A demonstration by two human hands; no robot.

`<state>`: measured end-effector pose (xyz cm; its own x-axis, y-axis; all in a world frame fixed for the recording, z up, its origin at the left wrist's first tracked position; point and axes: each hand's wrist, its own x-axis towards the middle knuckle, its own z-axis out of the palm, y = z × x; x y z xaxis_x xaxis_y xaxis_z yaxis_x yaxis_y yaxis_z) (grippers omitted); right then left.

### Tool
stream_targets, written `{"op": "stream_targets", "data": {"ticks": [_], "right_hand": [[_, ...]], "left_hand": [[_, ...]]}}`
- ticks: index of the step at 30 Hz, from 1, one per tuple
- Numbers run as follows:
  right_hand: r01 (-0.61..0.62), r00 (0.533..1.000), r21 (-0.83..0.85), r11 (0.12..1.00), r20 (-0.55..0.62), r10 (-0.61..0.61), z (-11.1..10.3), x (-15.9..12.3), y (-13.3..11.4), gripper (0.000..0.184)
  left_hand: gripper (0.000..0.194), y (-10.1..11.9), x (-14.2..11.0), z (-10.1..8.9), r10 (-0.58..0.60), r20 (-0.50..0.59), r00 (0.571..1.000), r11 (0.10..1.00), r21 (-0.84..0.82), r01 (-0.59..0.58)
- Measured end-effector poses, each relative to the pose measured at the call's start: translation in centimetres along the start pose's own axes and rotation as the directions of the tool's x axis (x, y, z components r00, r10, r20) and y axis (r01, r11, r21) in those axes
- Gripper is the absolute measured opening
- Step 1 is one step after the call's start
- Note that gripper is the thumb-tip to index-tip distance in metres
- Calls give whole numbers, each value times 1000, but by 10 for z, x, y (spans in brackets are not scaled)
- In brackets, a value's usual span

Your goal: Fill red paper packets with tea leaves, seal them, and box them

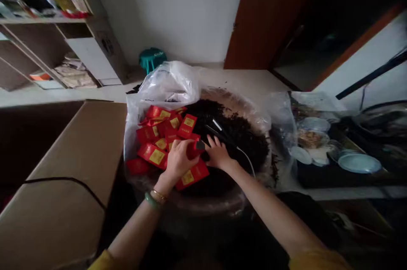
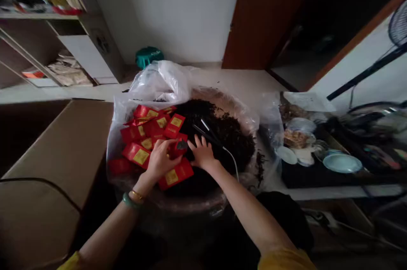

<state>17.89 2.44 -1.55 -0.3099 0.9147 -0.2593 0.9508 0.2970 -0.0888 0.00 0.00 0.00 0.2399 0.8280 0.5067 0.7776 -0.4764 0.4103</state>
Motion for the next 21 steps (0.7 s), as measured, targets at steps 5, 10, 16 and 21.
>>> {"op": "stream_targets", "data": {"ticks": [5, 10, 16, 21], "right_hand": [[39, 999, 14, 999, 24, -40, -11, -5, -7, 63], [31, 995, 21, 999, 89, -32, -20, -10, -12, 59], [56, 997, 40, 998, 56, -59, -25, -16, -14, 48], [117, 986, 301, 946, -146, -76, -40, -18, 7, 26]], "left_hand": [[42, -1, 0, -1, -10, -6, 1000, 1000, 4, 11], [43, 0, 1, -4, -26, -23, 999, 999, -27, 25], [45, -1, 1, -3, -39, -20, 999, 999, -34, 39], [46, -2, 0, -2, -48, -31, 998, 998, -36, 47]]}}
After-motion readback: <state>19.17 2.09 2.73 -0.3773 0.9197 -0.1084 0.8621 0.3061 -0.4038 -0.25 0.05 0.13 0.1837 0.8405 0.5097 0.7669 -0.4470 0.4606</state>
